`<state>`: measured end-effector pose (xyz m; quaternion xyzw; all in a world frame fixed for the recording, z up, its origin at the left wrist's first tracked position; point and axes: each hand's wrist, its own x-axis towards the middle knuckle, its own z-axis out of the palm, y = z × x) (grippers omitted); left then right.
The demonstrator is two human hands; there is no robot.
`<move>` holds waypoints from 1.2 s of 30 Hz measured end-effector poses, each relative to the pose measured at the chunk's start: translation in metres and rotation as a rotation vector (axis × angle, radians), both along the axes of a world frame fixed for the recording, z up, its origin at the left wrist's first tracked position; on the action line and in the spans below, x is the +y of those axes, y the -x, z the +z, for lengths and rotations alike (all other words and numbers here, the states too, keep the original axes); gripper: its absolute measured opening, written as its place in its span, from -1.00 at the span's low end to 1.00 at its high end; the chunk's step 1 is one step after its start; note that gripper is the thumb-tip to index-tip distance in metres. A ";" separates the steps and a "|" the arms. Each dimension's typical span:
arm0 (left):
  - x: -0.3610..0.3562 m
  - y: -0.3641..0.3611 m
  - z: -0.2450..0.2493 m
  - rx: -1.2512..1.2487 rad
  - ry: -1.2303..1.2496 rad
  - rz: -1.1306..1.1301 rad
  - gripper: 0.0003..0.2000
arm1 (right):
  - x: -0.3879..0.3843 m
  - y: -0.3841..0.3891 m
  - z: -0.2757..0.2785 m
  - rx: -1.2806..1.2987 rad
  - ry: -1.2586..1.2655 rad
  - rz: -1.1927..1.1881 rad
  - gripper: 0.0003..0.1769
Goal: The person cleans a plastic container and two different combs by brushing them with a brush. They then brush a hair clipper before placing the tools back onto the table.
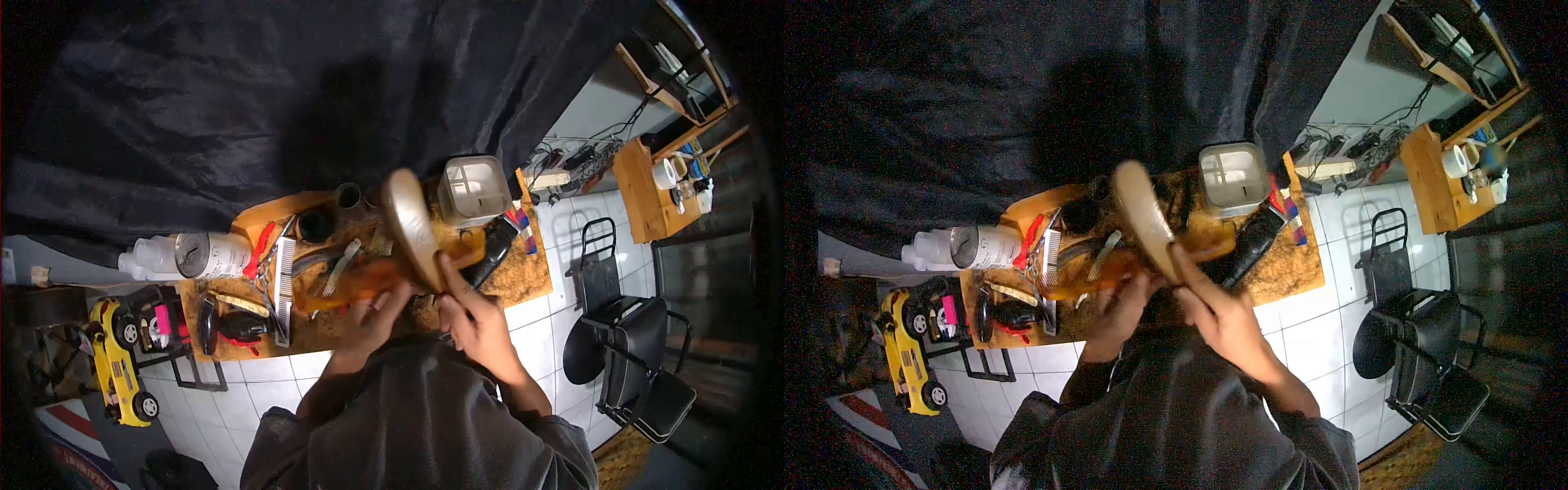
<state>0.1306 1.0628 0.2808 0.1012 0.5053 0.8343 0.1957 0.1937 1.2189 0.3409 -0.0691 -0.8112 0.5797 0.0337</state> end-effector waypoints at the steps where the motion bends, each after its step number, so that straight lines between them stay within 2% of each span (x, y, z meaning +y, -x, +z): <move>1: 0.000 -0.002 0.003 0.027 -0.028 -0.081 -0.72 | 0.002 0.003 0.008 -0.036 0.042 -0.045 -0.44; 2: 0.000 -0.003 0.009 0.055 -0.056 -0.160 -0.71 | 0.003 0.005 0.014 -0.070 0.084 -0.088 -0.43; 3: 0.001 -0.003 0.008 -0.016 -0.083 -0.143 -0.69 | 0.005 0.004 0.017 -0.110 0.174 -0.102 -0.45; 5: 0.001 -0.003 0.004 -0.161 -0.141 -0.108 -0.65 | 0.006 0.000 0.020 -0.058 0.193 -0.083 -0.46; 8: -0.003 0.010 0.002 -0.251 -0.439 -0.020 -0.56 | 0.005 -0.010 0.008 0.017 0.122 0.004 -0.47; 9: -0.007 0.015 0.001 -0.217 -0.400 0.002 -0.49 | 0.004 -0.011 0.007 0.030 0.074 0.052 -0.47; 11: -0.012 0.021 -0.005 -0.194 -0.404 0.019 -0.51 | 0.004 -0.012 -0.004 0.068 -0.030 0.127 -0.48; 13: -0.012 0.016 -0.017 -0.217 -0.388 0.041 -0.58 | 0.004 -0.011 -0.009 0.054 -0.060 0.070 -0.47; 17: -0.007 -0.006 -0.006 -0.001 0.076 -0.128 -0.72 | 0.008 -0.001 0.007 0.052 -0.005 -0.040 -0.46; 19: -0.001 -0.007 -0.004 -0.090 -0.029 -0.097 -0.74 | 0.009 -0.002 0.011 -0.011 0.082 -0.108 -0.46; 22: 0.007 0.003 -0.006 -0.225 -0.230 0.043 -0.74 | 0.014 -0.012 0.013 -0.032 0.144 -0.065 -0.47; 24: -0.002 0.016 0.008 -0.331 -0.389 -0.011 -0.71 | 0.013 -0.016 0.008 0.030 0.076 0.015 -0.48; 25: -0.005 0.019 0.013 -0.299 -0.442 -0.004 -0.67 | 0.013 -0.016 0.007 0.059 0.032 0.067 -0.49; 27: -0.006 0.022 0.010 -0.187 -0.326 -0.010 -0.66 | 0.012 -0.018 0.000 0.081 -0.040 0.124 -0.46; 30: 0.000 0.016 0.013 -0.145 -0.209 -0.052 -0.67 | 0.013 -0.013 0.002 -0.060 -0.009 -0.024 -0.45; 32: -0.005 0.008 0.006 -0.101 -0.053 -0.113 -0.68 | 0.019 -0.009 -0.004 -0.017 -0.051 -0.117 -0.45; 36: -0.002 0.007 0.020 -0.030 -0.103 -0.162 -0.68 | 0.024 -0.006 -0.003 0.024 0.040 -0.261 -0.44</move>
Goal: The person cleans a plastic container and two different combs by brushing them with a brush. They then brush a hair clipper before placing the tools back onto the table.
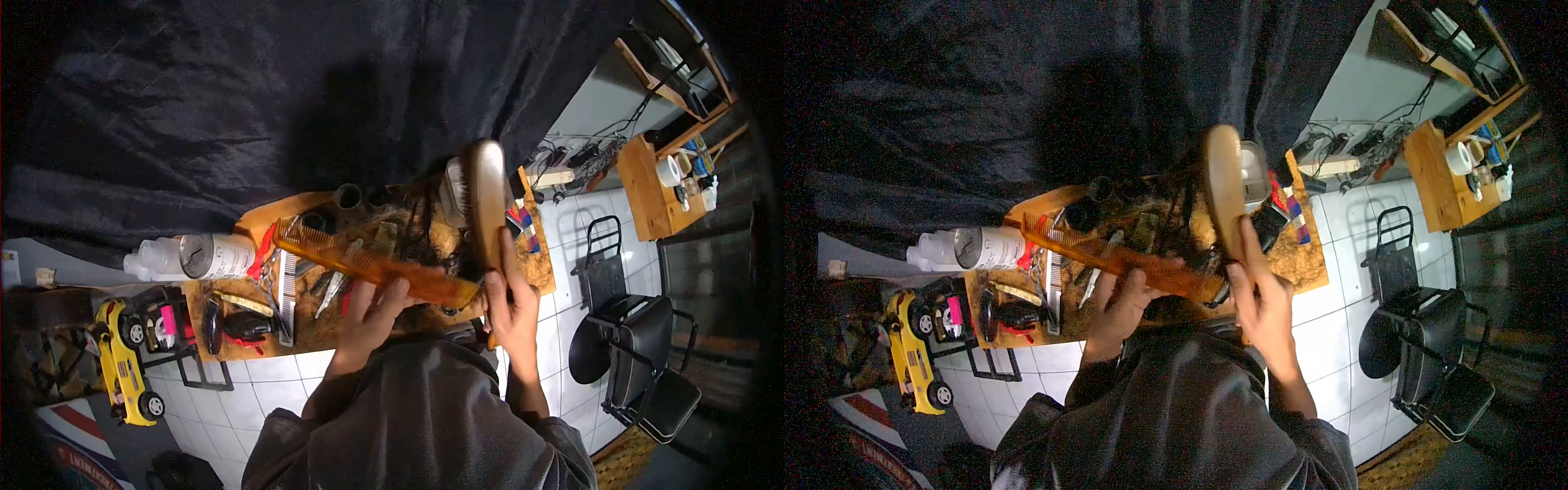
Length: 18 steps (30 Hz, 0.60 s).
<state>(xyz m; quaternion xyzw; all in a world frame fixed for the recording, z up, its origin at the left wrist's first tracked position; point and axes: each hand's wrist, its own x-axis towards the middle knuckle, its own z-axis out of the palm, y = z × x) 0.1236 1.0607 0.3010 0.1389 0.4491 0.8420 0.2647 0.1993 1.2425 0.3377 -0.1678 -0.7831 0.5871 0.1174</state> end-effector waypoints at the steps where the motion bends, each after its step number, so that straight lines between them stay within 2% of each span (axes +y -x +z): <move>1: -0.003 0.003 -0.003 0.107 0.121 0.020 -0.68 | 0.002 -0.001 0.001 0.018 0.036 -0.014 -0.44; 3: -0.007 0.012 -0.004 0.319 0.363 0.056 -0.68 | 0.003 -0.005 0.007 0.013 0.162 0.009 -0.42; 6: 0.002 0.011 0.023 0.322 0.408 0.197 -0.70 | -0.001 -0.013 0.009 -0.033 0.251 0.074 -0.40; 7: 0.002 0.011 0.018 0.268 0.341 0.189 -0.72 | -0.003 -0.013 0.015 -0.087 0.232 0.097 -0.39; 9: 0.002 0.011 0.004 0.162 0.207 0.174 -0.75 | -0.006 -0.014 0.006 -0.027 0.112 0.167 -0.38; 12: 0.008 0.007 0.000 -0.093 -0.264 0.135 -0.79 | -0.014 -0.011 0.007 0.047 0.030 0.251 -0.38; 14: 0.006 0.007 -0.002 -0.120 -0.333 0.200 -0.74 | -0.017 -0.009 0.007 0.111 -0.103 0.336 -0.39; 15: 0.005 0.006 -0.003 -0.135 -0.369 0.233 -0.71 | -0.017 -0.010 0.004 0.121 -0.092 0.344 -0.41; 18: 0.005 0.004 -0.005 -0.102 -0.127 0.309 -0.64 | -0.017 -0.010 0.006 0.144 -0.111 0.286 -0.39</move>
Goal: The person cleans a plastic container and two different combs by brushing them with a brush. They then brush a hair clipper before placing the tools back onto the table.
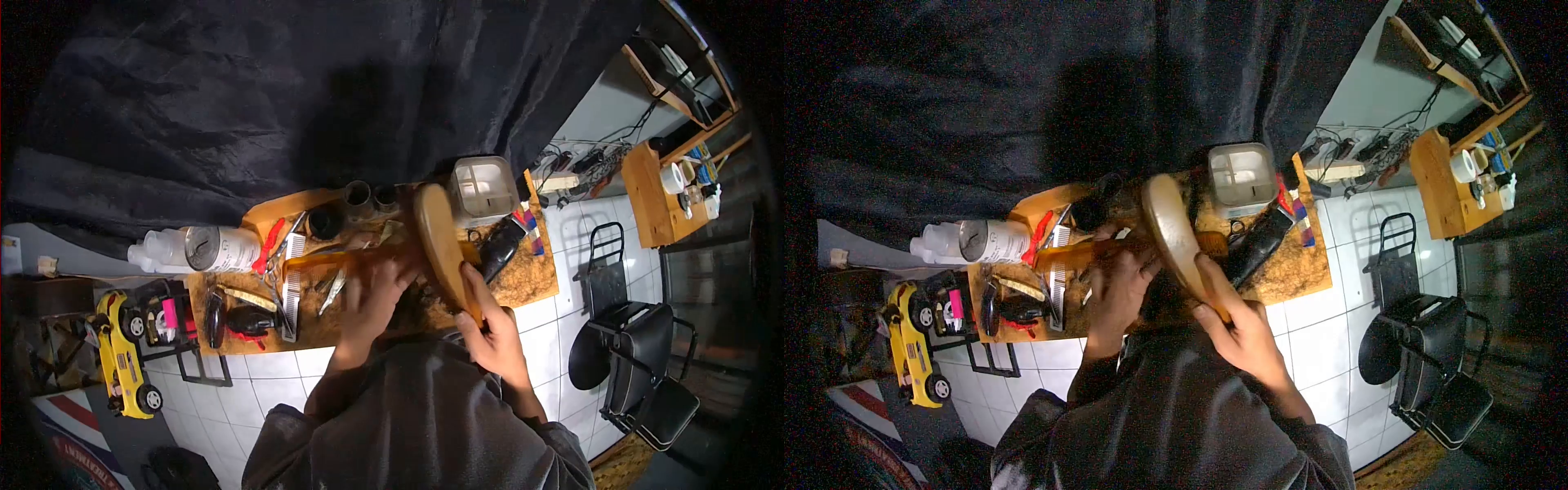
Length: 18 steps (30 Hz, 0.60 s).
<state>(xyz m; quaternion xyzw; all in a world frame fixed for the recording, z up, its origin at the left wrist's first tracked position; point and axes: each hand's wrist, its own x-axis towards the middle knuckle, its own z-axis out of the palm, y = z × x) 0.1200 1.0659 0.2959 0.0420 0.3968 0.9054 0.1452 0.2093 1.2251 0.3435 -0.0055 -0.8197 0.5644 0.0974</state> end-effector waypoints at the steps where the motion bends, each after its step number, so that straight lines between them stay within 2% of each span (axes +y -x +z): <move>1: -0.006 0.002 -0.004 0.203 0.272 -0.076 -0.60 | 0.000 -0.002 0.006 -0.094 0.082 0.012 -0.39; 2: -0.012 0.005 -0.009 0.424 0.531 -0.115 -0.57 | -0.001 -0.004 0.013 -0.188 0.161 0.016 -0.40; 3: -0.017 0.010 -0.004 0.604 0.793 -0.199 -0.57 | 0.001 -0.006 0.013 -0.150 0.100 0.062 -0.41; 5: 0.000 0.012 -0.020 0.634 0.515 -0.237 -0.53 | 0.000 -0.005 0.021 -0.011 -0.005 0.162 -0.43; 6: 0.008 0.013 -0.029 0.645 0.376 -0.267 -0.51 | -0.001 -0.006 0.022 0.063 -0.149 0.241 -0.41; 8: 0.007 0.014 -0.047 0.484 0.134 -0.414 -0.50 | -0.007 0.003 0.030 0.196 -0.175 0.403 -0.41; 10: 0.000 0.012 -0.041 0.204 -0.040 -0.496 -0.49 | -0.013 0.004 0.017 0.146 -0.167 0.398 -0.44; 11: -0.002 0.011 -0.035 0.137 -0.065 -0.465 -0.48 | -0.013 0.003 0.008 0.120 -0.187 0.362 -0.45; 12: -0.003 0.009 -0.033 0.151 -0.129 -0.408 -0.48 | -0.012 0.002 0.003 0.097 -0.207 0.327 -0.47; 13: -0.003 0.007 -0.029 0.167 -0.192 -0.353 -0.48 | -0.008 0.000 0.004 -0.076 -0.176 0.233 -0.56; 14: -0.010 0.004 -0.021 0.426 0.237 -0.228 -0.48 | -0.005 0.002 -0.001 -0.037 -0.098 0.131 -0.52; 15: -0.016 0.001 -0.010 0.637 0.687 -0.071 -0.49 | 0.003 0.002 -0.013 -0.017 -0.158 0.070 -0.50; 16: -0.024 0.002 -0.005 0.764 0.813 -0.040 -0.49 | 0.011 0.004 -0.019 0.003 -0.219 0.008 -0.47; 18: -0.019 0.004 -0.002 0.600 0.584 -0.080 -0.43 | 0.021 0.008 -0.016 -0.072 -0.231 -0.110 -0.44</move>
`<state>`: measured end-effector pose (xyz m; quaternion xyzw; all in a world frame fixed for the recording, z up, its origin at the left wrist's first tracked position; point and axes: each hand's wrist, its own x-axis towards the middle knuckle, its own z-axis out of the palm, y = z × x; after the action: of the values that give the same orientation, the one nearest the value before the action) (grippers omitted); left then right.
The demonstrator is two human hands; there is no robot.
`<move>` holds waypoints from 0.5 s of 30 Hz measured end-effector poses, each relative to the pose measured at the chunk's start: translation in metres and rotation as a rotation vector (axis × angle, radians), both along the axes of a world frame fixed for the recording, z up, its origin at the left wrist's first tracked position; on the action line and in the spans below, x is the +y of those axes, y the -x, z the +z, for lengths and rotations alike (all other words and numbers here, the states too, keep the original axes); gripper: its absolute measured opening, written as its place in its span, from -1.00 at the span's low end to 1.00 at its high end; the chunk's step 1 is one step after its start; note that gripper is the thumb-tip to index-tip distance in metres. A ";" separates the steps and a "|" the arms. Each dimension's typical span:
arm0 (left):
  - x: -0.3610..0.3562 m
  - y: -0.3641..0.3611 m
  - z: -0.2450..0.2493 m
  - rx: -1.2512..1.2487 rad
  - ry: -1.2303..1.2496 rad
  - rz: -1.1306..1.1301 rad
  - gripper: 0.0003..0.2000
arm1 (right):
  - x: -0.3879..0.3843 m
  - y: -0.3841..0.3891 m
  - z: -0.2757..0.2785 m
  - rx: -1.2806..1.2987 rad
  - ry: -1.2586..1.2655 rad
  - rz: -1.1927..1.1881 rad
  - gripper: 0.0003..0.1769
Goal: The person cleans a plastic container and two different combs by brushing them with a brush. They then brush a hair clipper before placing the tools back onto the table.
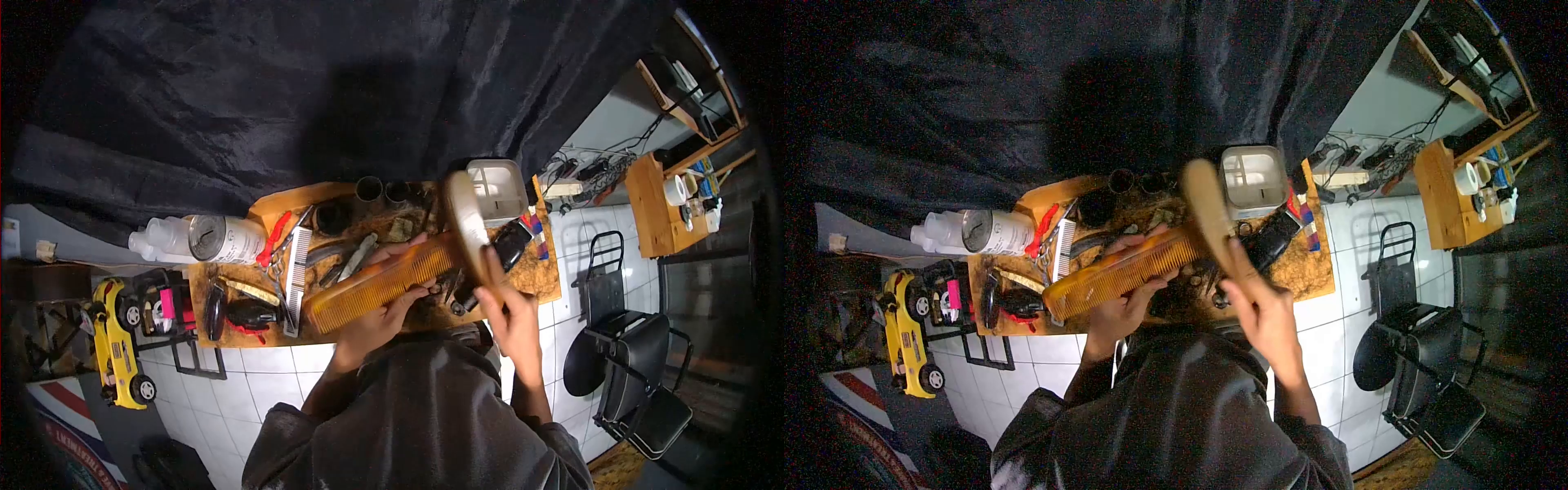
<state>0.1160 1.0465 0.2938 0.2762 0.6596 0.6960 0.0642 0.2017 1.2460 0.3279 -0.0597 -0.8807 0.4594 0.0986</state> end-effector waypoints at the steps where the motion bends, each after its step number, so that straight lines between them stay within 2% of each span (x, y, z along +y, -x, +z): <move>1: 0.003 -0.003 0.001 -0.063 -0.104 -0.003 -0.44 | 0.000 0.002 0.010 -0.091 0.096 -0.070 -0.45; 2: 0.006 -0.004 0.002 -0.127 -0.206 -0.006 -0.44 | 0.000 0.001 0.011 -0.050 0.113 -0.057 -0.45; 5: -0.007 0.006 -0.002 0.527 0.404 0.061 -0.52 | -0.008 -0.007 0.018 0.006 0.220 0.018 -0.46; 6: -0.004 0.004 -0.004 0.381 0.343 0.003 -0.54 | -0.008 -0.010 0.021 -0.034 0.211 0.158 -0.47; 8: 0.004 -0.002 -0.008 0.040 0.123 -0.117 -0.55 | -0.018 -0.008 0.028 0.088 0.054 0.375 -0.49; 10: 0.003 -0.002 -0.011 -0.232 -0.140 -0.174 -0.54 | -0.024 -0.003 0.027 -0.001 0.119 0.393 -0.49; 12: -0.001 0.001 -0.009 -0.232 -0.176 -0.132 -0.52 | -0.023 -0.002 0.021 -0.034 0.160 0.338 -0.49; 14: -0.012 0.003 0.002 0.131 0.107 -0.012 -0.46 | -0.012 -0.004 0.006 -0.019 0.173 0.204 -0.50; 15: -0.016 0.005 0.008 0.182 0.131 0.019 -0.42 | -0.007 -0.005 0.001 0.041 0.150 0.120 -0.51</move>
<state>0.1112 1.0307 0.3018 0.3273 0.7094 0.6240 0.0155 0.2063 1.2393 0.3288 -0.0046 -0.8437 0.5302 0.0843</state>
